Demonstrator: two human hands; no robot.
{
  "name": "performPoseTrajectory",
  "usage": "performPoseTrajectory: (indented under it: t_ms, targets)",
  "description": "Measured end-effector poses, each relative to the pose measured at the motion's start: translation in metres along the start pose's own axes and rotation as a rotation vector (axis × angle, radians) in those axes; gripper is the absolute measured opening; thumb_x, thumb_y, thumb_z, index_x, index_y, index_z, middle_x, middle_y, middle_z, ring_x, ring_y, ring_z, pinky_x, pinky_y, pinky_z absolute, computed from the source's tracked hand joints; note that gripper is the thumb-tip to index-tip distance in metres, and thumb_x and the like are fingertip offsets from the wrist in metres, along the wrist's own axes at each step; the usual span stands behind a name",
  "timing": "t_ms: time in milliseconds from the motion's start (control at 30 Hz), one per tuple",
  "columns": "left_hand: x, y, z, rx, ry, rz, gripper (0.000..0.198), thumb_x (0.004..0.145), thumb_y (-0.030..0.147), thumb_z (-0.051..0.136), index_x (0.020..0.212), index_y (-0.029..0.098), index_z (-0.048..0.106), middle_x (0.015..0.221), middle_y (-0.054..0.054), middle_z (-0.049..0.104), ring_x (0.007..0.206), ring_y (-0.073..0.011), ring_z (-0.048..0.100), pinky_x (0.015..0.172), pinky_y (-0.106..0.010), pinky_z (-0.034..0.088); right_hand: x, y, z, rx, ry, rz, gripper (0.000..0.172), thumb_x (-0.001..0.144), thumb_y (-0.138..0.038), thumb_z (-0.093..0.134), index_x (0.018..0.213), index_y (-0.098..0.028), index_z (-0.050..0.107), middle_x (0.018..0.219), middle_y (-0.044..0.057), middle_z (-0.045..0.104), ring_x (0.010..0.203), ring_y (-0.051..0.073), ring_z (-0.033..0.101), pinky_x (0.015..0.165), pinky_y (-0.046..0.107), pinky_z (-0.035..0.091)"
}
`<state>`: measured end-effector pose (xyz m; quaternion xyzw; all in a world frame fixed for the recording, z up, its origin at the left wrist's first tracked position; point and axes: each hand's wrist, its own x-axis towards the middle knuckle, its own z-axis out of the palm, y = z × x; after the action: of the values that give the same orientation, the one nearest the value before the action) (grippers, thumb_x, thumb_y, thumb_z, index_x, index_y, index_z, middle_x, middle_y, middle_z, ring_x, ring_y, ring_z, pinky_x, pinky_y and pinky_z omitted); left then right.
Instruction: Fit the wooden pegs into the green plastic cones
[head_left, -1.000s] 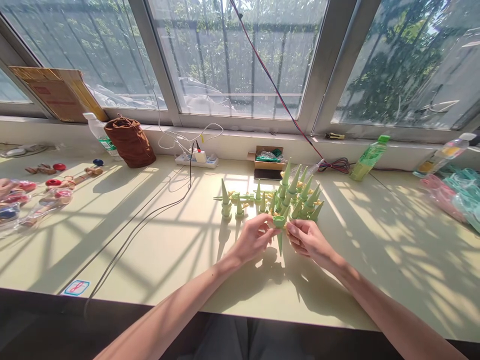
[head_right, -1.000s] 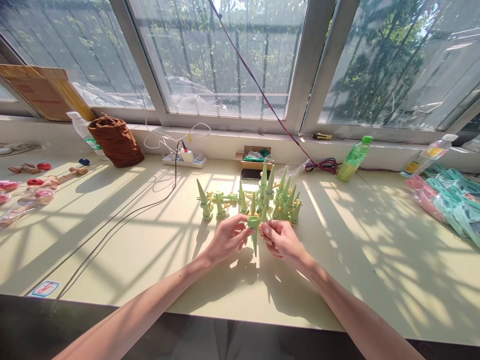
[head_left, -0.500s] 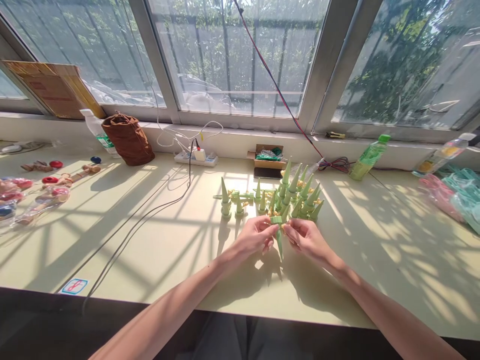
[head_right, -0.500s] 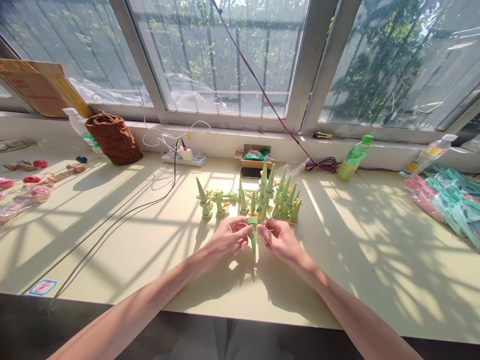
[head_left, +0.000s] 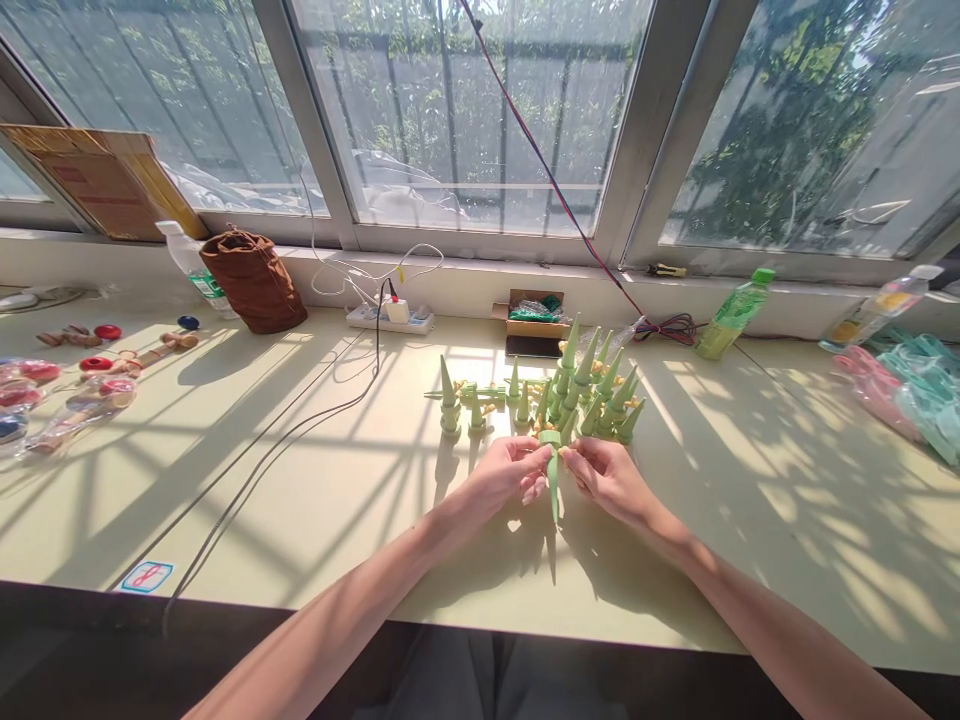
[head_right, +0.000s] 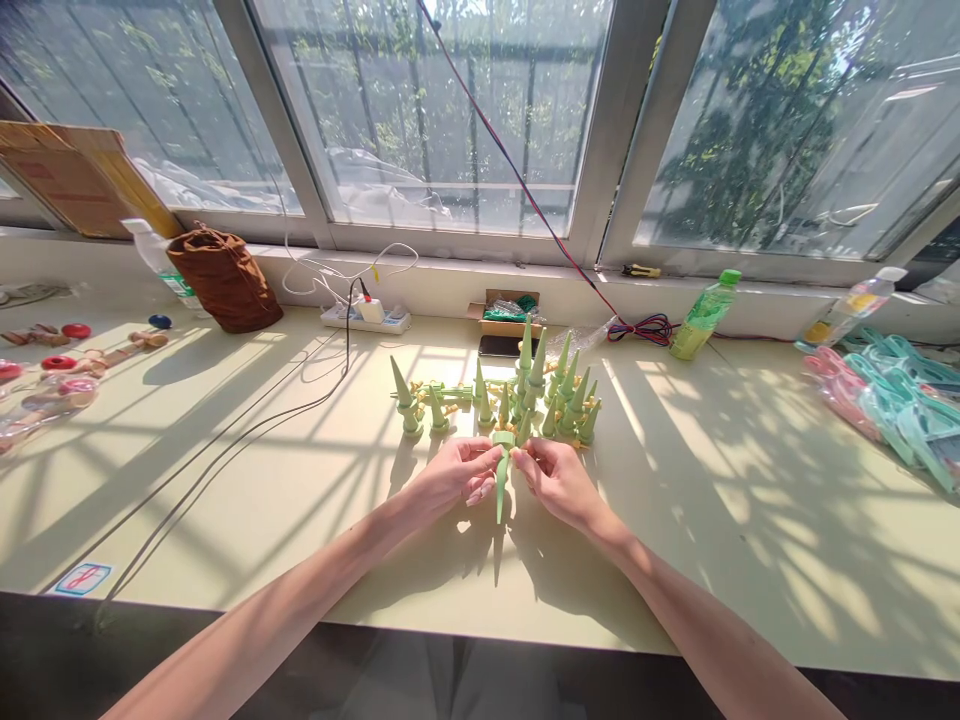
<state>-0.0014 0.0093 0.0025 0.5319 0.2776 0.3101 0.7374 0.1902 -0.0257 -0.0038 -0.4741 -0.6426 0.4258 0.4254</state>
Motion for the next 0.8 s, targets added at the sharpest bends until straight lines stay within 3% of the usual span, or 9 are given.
performPoseTrajectory:
  t_ms: [467, 567, 700, 800]
  targets:
    - [-0.003, 0.012, 0.01, 0.159, 0.045, 0.042, 0.032, 0.084, 0.045, 0.067, 0.078, 0.017, 0.052, 0.061, 0.002, 0.053, 0.048, -0.009, 0.052, 0.049, -0.022, 0.039, 0.001, -0.001, 0.005, 0.317, -0.012, 0.14, 0.049, 0.087, -0.055, 0.063, 0.063, -0.021, 0.038, 0.051, -0.01, 0.028, 0.039, 0.005, 0.024, 0.036, 0.021, 0.019]
    - [-0.003, 0.01, 0.01, 0.14, 0.072, 0.046, 0.03, 0.082, 0.044, 0.068, 0.085, 0.017, 0.055, 0.064, 0.002, 0.052, 0.05, -0.0103, 0.054, 0.047, -0.022, 0.041, 0.002, 0.002, 0.004, 0.216, 0.001, 0.094, 0.047, 0.089, -0.055, 0.06, 0.064, -0.021, 0.04, 0.052, -0.008, 0.033, 0.041, 0.006, 0.028, 0.038, 0.022, 0.023]
    - [-0.004, 0.011, 0.007, 0.209, 0.149, 0.055, 0.04, 0.086, 0.043, 0.064, 0.117, 0.02, 0.052, 0.058, 0.006, 0.051, 0.045, -0.0101, 0.049, 0.045, -0.022, 0.041, 0.002, -0.001, 0.001, -0.051, 0.009, -0.032, 0.047, 0.094, -0.052, 0.053, 0.062, -0.019, 0.044, 0.051, -0.005, 0.041, 0.046, 0.009, 0.037, 0.046, 0.024, 0.03]
    - [-0.004, 0.014, 0.002, 0.351, 0.229, 0.114, 0.036, 0.088, 0.042, 0.06, 0.116, 0.021, 0.051, 0.057, 0.006, 0.053, 0.042, -0.0096, 0.046, 0.045, -0.021, 0.039, 0.002, -0.004, 0.0, -0.224, 0.051, -0.079, 0.044, 0.098, -0.05, 0.044, 0.068, -0.018, 0.053, 0.055, -0.002, 0.048, 0.049, 0.011, 0.043, 0.05, 0.025, 0.035]
